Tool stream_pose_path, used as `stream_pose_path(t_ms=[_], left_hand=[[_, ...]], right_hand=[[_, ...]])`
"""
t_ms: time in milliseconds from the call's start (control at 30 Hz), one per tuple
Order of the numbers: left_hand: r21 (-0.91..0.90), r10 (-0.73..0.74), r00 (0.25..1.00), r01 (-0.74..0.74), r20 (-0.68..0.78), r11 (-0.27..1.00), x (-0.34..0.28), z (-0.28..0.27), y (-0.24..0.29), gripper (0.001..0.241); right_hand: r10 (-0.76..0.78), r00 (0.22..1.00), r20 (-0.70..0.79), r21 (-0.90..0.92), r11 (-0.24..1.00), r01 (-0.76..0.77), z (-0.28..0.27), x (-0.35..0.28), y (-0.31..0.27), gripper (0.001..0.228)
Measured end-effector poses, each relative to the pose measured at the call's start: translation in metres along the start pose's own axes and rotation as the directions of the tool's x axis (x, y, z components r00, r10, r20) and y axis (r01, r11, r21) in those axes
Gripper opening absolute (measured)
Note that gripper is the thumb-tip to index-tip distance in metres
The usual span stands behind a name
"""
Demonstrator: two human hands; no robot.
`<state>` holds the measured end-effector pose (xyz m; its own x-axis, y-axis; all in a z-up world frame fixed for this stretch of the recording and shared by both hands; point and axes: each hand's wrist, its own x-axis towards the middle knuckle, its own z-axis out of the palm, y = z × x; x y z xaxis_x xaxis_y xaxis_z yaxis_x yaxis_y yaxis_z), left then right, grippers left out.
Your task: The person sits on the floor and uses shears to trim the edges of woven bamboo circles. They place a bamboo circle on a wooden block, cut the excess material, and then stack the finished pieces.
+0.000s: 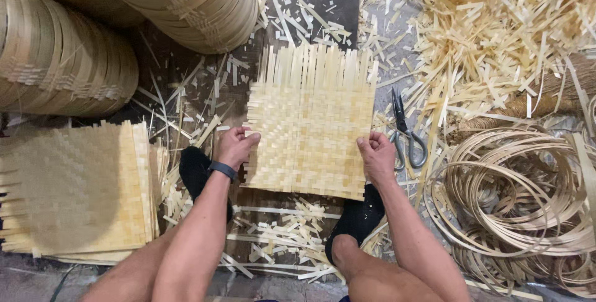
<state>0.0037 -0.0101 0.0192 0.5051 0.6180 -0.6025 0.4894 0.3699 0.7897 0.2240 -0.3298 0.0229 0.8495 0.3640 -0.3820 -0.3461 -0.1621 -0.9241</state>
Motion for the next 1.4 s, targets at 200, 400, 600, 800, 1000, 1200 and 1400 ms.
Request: stream_pose_path(t_ms=[200, 400, 600, 800, 1000, 1200, 1400], left_hand=[[0.432, 0.504, 0.723, -0.308, -0.472, 0.847, -0.125, 0.093, -0.010, 0.046], [-0.682, -0.533, 0.846, 0.402, 0.020, 0.612, -0.172, 0.146, -0.057, 0.030], [-0.751, -0.384, 0.923, 0.240, -0.020, 0.616, -0.144, 0.134, -0.092, 0.016], [-0.755, -0.363, 0.932, 0.247, 0.013, 0.607, -0.129, 0.128, -0.111, 0.012], [-0.699, -0.398, 0.917, 0.304, 0.031, 0.647, -0.139, 0.133, -0.107, 0.011], [-0.553, -0.516, 0.843, 0.504, 0.149, 0.664, -0.178, 0.167, -0.129, 0.016], [-0.352, -0.489, 0.805, 0.588, 0.336, 0.728, -0.200, 0.180, -0.131, 0.034]], right_hand=[[-0.042, 0.994, -0.102, -0.069, 0.997, 0.035, -0.001, -0.003, 0.006, 0.023], [-0.116, 0.976, -0.185, -0.213, 0.974, 0.075, 0.017, -0.007, 0.006, 0.028], [-0.242, 0.940, -0.240, -0.446, 0.888, 0.114, 0.018, -0.014, -0.019, 0.027], [-0.779, 0.568, -0.266, -0.766, 0.529, 0.367, -0.115, -0.059, -0.114, 0.039], [-0.694, 0.660, -0.286, -0.958, 0.198, -0.207, -0.323, -0.111, -0.180, 0.057], [-0.711, 0.668, -0.220, -0.966, 0.255, -0.047, -0.380, -0.144, -0.139, 0.037], [-0.630, 0.741, -0.233, -0.972, 0.159, -0.170, -0.386, -0.141, -0.110, 0.028]])
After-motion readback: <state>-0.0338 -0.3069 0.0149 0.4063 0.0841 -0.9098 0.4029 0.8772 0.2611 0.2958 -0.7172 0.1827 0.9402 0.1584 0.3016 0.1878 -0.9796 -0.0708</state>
